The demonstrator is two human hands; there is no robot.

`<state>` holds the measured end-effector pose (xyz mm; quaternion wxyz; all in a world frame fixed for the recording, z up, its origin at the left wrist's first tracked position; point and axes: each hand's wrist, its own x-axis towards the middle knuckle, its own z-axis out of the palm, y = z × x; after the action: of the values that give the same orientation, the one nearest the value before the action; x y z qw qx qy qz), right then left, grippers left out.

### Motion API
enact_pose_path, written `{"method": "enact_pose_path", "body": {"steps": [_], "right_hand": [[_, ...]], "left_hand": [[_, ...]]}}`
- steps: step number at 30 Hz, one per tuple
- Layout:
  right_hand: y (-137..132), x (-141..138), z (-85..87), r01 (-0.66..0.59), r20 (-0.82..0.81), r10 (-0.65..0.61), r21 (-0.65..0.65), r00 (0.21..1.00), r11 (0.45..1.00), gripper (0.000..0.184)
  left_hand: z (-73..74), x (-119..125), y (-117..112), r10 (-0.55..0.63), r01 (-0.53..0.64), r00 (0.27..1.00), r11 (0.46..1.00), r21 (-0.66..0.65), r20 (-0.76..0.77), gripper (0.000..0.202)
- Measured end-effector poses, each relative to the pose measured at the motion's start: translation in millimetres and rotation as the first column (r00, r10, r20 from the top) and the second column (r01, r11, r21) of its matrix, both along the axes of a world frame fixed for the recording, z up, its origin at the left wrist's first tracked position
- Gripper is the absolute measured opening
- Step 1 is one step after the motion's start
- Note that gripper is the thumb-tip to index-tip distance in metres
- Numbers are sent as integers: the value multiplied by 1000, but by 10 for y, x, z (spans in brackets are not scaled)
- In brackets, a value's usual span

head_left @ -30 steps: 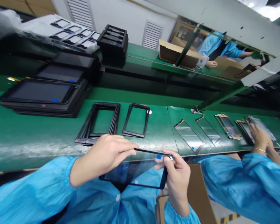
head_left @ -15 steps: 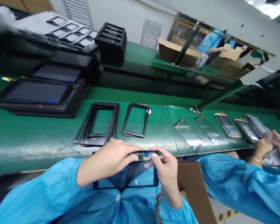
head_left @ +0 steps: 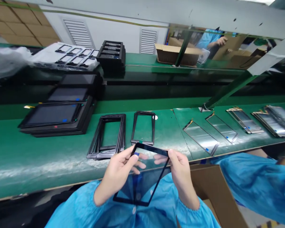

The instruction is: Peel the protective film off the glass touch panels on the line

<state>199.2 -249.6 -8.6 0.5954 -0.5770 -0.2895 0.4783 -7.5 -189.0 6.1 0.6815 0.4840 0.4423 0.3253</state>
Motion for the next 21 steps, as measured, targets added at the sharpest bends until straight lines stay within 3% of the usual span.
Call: {"method": "enact_pose_path", "body": {"steps": [6, 10, 13, 15, 16, 18, 21], "right_hand": [[1, -54, 154, 1, 146, -11, 67, 989, 998, 53], [-7, -29, 217, -79, 218, 61, 77, 974, 994, 50], [21, -88, 227, -272, 339, 244, 36, 909, 962, 42], [44, -128, 207, -378, 397, 339, 22, 853, 926, 35], [49, -124, 188, -376, 410, 330, 36, 851, 926, 33], [32, -37, 130, -234, 440, 172, 92, 881, 968, 33], [-70, 245, -13, 83, 446, -144, 154, 883, 985, 37]], "left_hand": [[-30, -5, -49, 43, -43, 999, 999, -15, 4, 47], [85, -114, 78, -78, 91, 991, 988, 122, -111, 43], [211, -173, 223, -269, 368, 911, 873, 319, -313, 52], [254, -179, 284, -409, 543, 821, 776, 322, -399, 58], [257, -178, 295, -453, 579, 797, 761, 293, -399, 58], [232, -183, 284, -464, 542, 822, 816, 202, -330, 56], [173, -224, 211, -294, 307, 941, 950, 58, -169, 54]]}}
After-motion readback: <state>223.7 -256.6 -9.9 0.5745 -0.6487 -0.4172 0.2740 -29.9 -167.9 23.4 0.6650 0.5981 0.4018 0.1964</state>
